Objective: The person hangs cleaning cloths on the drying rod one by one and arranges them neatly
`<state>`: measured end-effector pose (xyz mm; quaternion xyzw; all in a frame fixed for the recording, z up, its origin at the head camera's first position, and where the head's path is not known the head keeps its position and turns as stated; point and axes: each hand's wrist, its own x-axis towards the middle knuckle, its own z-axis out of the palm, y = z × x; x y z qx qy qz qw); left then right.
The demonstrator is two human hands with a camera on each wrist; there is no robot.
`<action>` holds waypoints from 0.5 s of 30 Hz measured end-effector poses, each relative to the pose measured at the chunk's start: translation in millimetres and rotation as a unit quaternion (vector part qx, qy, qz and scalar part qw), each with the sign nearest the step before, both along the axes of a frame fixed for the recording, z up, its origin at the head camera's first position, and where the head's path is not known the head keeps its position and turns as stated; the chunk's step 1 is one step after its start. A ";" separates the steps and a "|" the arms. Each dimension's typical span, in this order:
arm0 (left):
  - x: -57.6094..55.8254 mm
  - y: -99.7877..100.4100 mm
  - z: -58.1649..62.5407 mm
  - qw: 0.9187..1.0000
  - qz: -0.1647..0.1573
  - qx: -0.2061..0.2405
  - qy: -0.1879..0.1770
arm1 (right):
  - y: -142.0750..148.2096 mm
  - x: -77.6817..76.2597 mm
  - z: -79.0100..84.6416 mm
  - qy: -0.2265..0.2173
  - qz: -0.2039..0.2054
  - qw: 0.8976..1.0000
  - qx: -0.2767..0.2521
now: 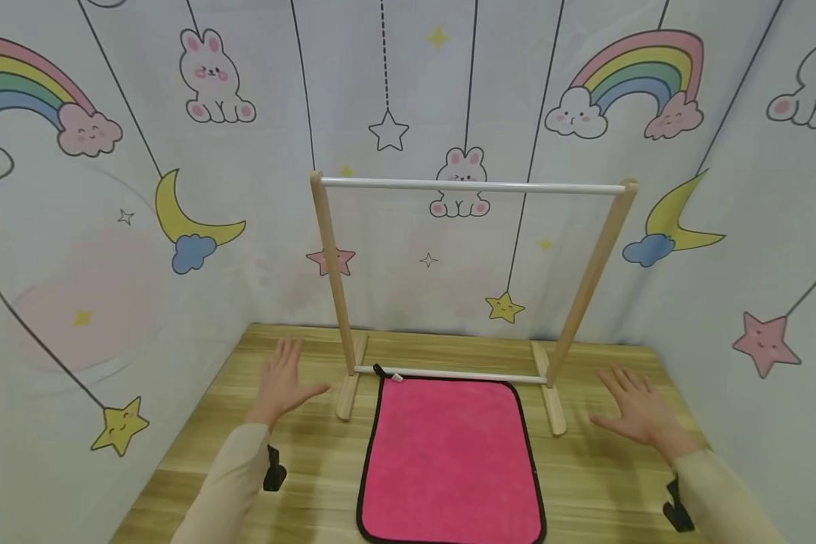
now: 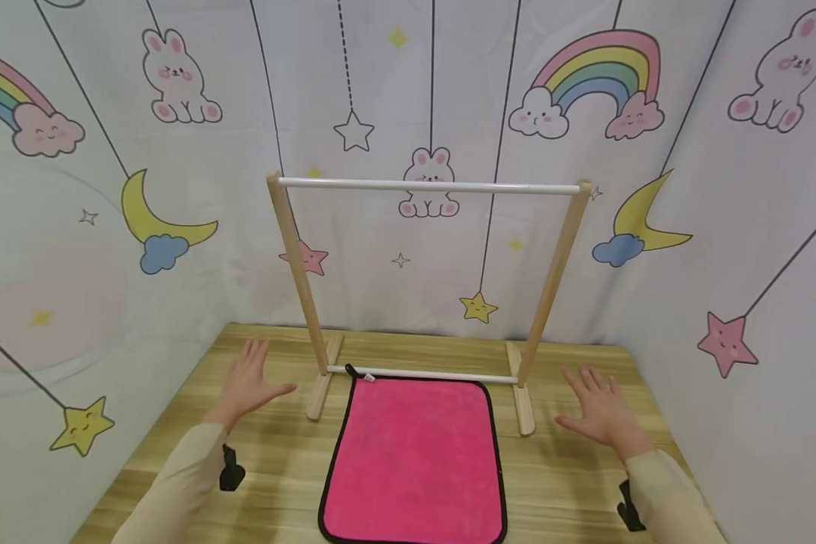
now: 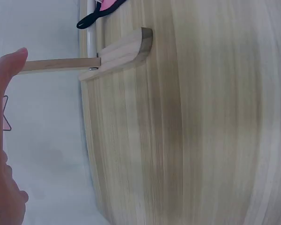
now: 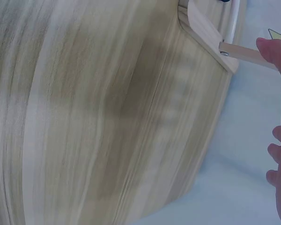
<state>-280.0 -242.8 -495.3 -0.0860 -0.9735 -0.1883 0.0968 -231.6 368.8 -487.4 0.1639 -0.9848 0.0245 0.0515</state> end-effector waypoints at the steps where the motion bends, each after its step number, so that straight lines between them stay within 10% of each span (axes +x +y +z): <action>1: -1.3 1.6 1.1 1.000 -0.001 0.007 0.004 | -0.9 -0.7 0.5 0.002 0.002 1.000 -0.001; 15: -18.1 29.8 35.2 0.981 0.003 0.173 0.084 | -13.6 -8.4 -0.3 0.018 0.036 0.999 -0.016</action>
